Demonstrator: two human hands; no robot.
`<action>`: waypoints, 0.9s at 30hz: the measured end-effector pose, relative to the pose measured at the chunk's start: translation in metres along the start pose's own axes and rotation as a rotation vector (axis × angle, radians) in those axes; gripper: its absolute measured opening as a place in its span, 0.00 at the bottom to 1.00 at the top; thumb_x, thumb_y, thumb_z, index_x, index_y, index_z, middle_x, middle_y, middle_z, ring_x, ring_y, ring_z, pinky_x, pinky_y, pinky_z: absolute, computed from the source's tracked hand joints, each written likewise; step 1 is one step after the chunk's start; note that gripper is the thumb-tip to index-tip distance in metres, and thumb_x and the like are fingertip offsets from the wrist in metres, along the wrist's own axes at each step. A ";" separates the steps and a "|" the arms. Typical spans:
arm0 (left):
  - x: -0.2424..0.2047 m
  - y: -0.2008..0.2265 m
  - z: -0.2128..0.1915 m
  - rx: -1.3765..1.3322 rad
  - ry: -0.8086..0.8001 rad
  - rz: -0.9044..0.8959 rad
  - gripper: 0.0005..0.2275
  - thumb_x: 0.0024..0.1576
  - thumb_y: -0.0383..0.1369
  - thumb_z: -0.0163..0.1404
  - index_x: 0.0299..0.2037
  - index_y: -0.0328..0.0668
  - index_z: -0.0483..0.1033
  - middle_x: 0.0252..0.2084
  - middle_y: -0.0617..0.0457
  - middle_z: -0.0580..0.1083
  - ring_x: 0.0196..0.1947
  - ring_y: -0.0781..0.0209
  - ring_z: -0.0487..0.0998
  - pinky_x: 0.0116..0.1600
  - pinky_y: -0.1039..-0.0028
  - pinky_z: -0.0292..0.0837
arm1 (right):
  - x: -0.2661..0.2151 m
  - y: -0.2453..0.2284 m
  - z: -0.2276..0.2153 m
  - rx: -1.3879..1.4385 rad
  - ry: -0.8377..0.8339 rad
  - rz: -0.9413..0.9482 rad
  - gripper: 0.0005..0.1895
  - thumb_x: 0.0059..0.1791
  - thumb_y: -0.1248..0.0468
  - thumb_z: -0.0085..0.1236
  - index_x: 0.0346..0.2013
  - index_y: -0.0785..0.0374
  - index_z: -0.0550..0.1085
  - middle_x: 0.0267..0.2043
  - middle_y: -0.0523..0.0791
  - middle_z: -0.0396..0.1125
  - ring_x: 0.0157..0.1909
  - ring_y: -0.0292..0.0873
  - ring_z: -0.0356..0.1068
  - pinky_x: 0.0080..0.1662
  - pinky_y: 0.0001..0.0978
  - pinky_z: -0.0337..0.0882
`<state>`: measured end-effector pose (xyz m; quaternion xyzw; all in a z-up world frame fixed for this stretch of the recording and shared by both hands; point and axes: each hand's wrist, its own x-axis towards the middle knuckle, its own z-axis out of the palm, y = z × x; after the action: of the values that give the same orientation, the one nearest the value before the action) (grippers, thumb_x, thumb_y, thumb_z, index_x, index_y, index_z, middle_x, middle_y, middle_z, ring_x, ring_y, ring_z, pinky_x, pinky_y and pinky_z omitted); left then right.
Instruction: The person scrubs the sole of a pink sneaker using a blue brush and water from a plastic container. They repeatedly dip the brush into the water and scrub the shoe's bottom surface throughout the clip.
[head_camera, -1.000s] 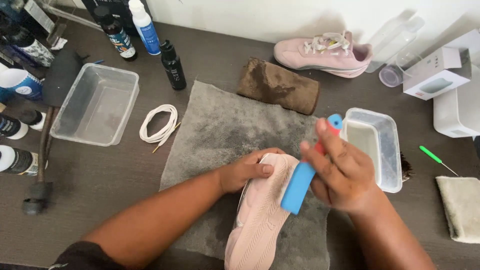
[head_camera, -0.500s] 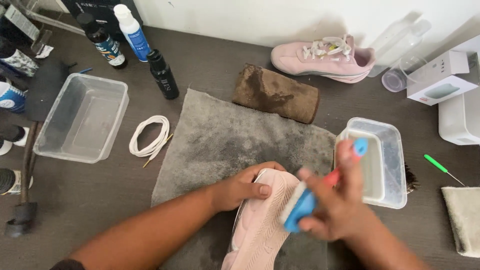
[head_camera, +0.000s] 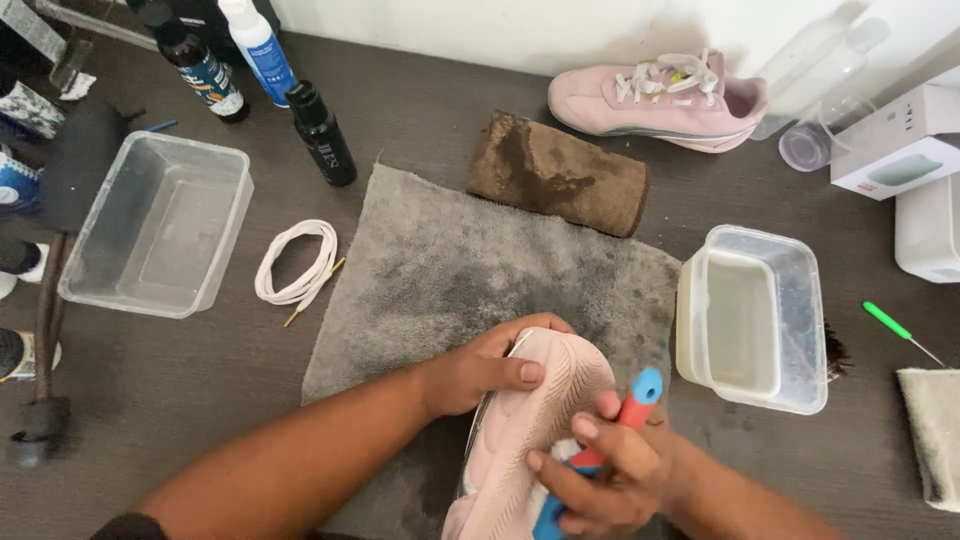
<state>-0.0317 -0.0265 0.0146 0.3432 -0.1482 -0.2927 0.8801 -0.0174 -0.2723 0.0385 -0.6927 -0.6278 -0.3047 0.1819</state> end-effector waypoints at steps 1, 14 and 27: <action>-0.001 0.001 0.002 -0.017 -0.005 0.007 0.26 0.54 0.43 0.61 0.56 0.37 0.67 0.44 0.53 0.75 0.41 0.67 0.76 0.45 0.75 0.73 | 0.023 0.004 -0.004 0.113 0.103 -0.133 0.26 0.61 0.45 0.34 0.44 0.45 0.83 0.52 0.50 0.61 0.57 0.43 0.66 0.62 0.39 0.66; -0.001 0.004 0.003 0.121 0.028 -0.008 0.27 0.53 0.48 0.60 0.56 0.41 0.68 0.40 0.59 0.73 0.37 0.73 0.73 0.40 0.81 0.67 | -0.082 0.003 0.036 0.091 -0.458 0.031 0.21 0.55 0.57 0.48 0.63 0.38 0.70 0.63 0.28 0.64 0.66 0.30 0.60 0.63 0.51 0.58; 0.001 0.004 0.002 0.027 0.006 -0.029 0.29 0.53 0.46 0.62 0.57 0.38 0.66 0.46 0.53 0.74 0.43 0.66 0.77 0.46 0.76 0.73 | 0.029 0.006 0.022 0.227 0.460 0.277 0.20 0.56 0.54 0.29 0.32 0.58 0.69 0.52 0.57 0.51 0.57 0.58 0.52 0.63 0.62 0.52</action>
<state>-0.0303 -0.0259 0.0192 0.3582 -0.1446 -0.3026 0.8713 -0.0064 -0.2370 0.0422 -0.6597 -0.4996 -0.3540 0.4357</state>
